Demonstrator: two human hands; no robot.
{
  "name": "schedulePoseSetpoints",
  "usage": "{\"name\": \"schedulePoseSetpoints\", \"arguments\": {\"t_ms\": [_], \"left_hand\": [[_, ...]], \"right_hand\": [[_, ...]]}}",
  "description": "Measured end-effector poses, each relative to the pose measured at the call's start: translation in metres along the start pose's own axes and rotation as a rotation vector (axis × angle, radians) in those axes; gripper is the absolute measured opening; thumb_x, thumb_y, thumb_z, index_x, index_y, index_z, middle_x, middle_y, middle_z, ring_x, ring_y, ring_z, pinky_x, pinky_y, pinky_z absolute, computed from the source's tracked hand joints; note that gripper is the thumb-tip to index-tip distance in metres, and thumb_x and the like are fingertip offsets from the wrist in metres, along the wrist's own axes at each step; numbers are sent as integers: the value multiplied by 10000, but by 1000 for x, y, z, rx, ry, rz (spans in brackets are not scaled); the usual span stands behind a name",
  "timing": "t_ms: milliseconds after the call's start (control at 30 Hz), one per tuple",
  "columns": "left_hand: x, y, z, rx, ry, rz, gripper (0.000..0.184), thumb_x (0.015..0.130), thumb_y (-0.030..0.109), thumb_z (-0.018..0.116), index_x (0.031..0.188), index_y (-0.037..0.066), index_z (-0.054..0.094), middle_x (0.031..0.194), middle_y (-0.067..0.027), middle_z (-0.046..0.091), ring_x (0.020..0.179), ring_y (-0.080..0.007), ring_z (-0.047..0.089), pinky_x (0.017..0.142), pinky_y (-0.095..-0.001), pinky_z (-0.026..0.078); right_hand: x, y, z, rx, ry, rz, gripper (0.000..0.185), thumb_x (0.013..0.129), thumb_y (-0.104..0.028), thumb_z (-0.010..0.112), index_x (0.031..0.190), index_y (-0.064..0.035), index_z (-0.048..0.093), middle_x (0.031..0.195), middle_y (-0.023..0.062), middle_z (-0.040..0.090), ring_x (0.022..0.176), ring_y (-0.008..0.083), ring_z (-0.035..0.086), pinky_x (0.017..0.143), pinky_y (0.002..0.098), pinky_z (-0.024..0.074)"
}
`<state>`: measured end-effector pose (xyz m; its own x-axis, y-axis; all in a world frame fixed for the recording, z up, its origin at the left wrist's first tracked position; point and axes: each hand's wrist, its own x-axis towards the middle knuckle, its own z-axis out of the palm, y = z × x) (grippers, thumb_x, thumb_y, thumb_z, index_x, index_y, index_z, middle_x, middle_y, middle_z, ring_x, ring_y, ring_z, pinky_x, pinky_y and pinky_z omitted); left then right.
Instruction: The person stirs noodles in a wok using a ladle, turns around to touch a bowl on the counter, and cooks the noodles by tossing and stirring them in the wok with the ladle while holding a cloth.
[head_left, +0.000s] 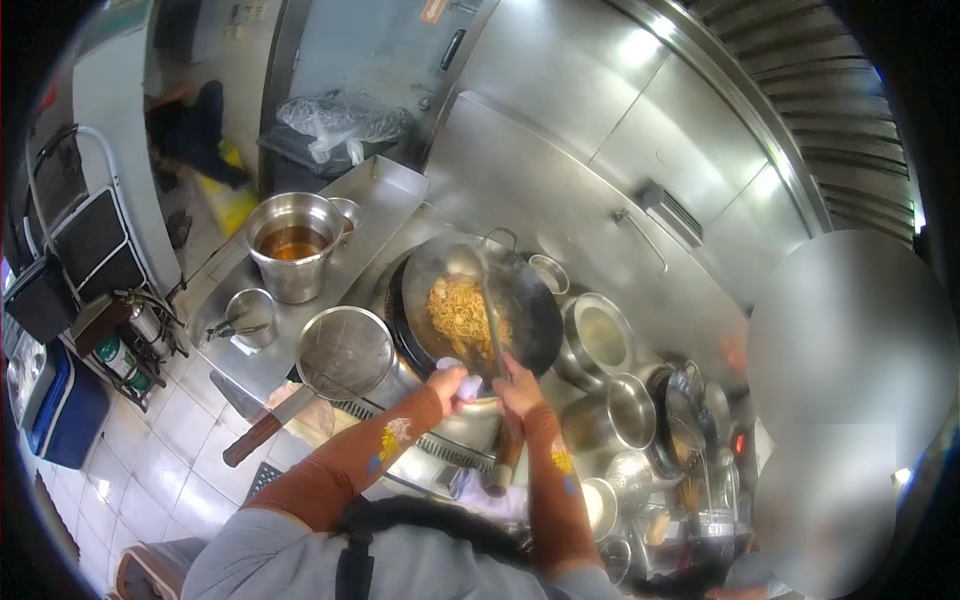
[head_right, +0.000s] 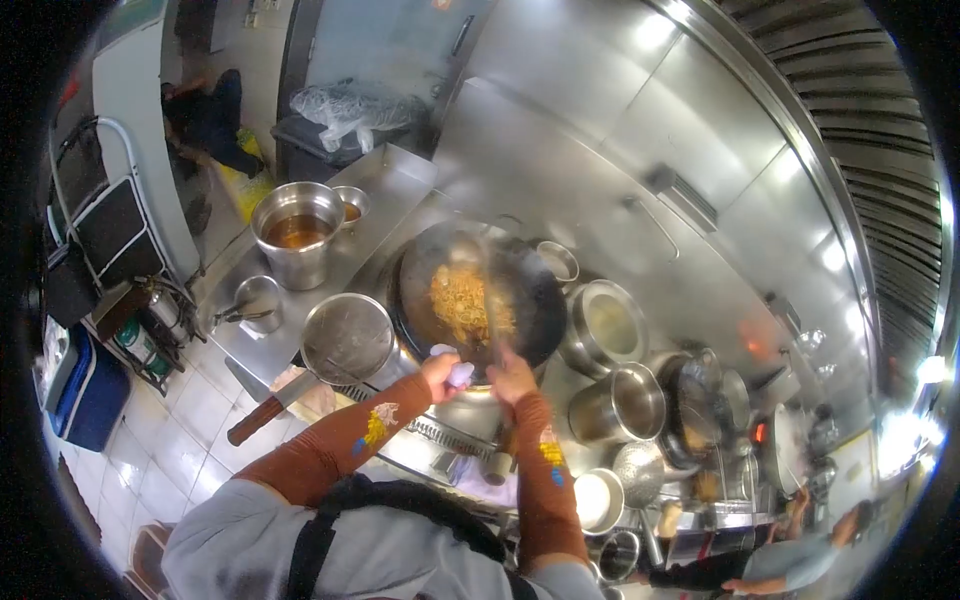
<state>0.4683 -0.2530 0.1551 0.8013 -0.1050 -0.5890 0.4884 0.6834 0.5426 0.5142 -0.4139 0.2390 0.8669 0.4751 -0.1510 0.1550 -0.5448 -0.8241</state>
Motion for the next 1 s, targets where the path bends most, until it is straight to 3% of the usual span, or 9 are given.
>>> {"name": "schedulePoseSetpoints", "arguments": {"t_ms": [133, 267, 333, 533, 600, 700, 867, 933, 1000], "left_hand": [[2, 2, 0, -20, -34, 20, 246, 864, 303, 463, 933, 106, 594, 732, -91, 613, 539, -190, 559, 352, -270, 300], [-2, -2, 2, -24, -23, 42, 256, 860, 289, 463, 946, 82, 587, 736, -111, 620, 543, -200, 578, 341, -262, 303], [-5, -2, 3, -13, 5, 72, 258, 863, 284, 460, 951, 76, 584, 745, -118, 626, 552, -207, 590, 340, -257, 306], [-2, 1, 1, -27, 29, -19, 275, 877, 282, 498, 1073, 92, 527, 869, -112, 641, 587, -244, 614, 345, -308, 323], [-4, 5, 7, -19, 49, 7, 243, 874, 291, 486, 1017, 108, 559, 818, -102, 639, 570, -229, 601, 363, -301, 315], [5, -3, 8, -1, 82, 25, 236, 873, 301, 484, 993, 115, 568, 797, -95, 638, 566, -218, 592, 381, -292, 306], [-21, -19, 9, -235, 107, -16, 221, 915, 261, 450, 1079, 123, 503, 842, -81, 614, 618, -219, 585, 417, -327, 375], [-74, -14, 11, -134, -59, 47, 261, 934, 325, 452, 1115, 138, 484, 864, -77, 601, 672, -214, 587, 462, -305, 419], [-95, -1, 18, -122, -81, -76, 279, 928, 338, 462, 1116, 136, 498, 892, -80, 604, 702, -213, 594, 481, -289, 426]], "right_hand": [[-45, -28, -21, 47, -55, 31, 608, 808, -63, 561, 1382, 11, 376, 675, 83, 591, 442, 136, 508, 420, 289, 421], [18, 8, -14, -115, 160, -130, 605, 811, -78, 558, 1386, -12, 381, 641, 82, 592, 458, 143, 540, 431, 299, 440], [15, -30, -7, -82, 143, 41, 598, 812, -83, 552, 1384, -18, 387, 647, 77, 598, 476, 145, 562, 445, 304, 453], [-58, 31, -24, -749, 77, -281, 634, 808, -175, 608, 1400, -173, 381, 933, 252, 641, 799, 374, 647, 732, 448, 510], [-87, 27, -61, -743, 36, -183, 623, 812, -181, 597, 1396, -231, 387, 1075, 249, 608, 953, 428, 586, 831, 475, 470], [-116, -1, -54, -976, 115, 80, 629, 818, -168, 556, 1411, -199, 348, 1020, 263, 618, 906, 451, 598, 807, 491, 494], [-203, -36, -95, -507, 33, -3, 534, 832, -151, 628, 1343, -114, 478, 1189, 181, 606, 966, 300, 647, 825, 387, 501], [-232, -18, -137, -442, -76, -308, 551, 844, -154, 635, 1366, -159, 458, 1060, 152, 669, 898, 248, 667, 818, 366, 514], [-239, -42, -153, -302, -253, 45, 561, 839, -138, 639, 1368, -148, 453, 1066, 111, 673, 862, 218, 657, 787, 345, 516]]}}
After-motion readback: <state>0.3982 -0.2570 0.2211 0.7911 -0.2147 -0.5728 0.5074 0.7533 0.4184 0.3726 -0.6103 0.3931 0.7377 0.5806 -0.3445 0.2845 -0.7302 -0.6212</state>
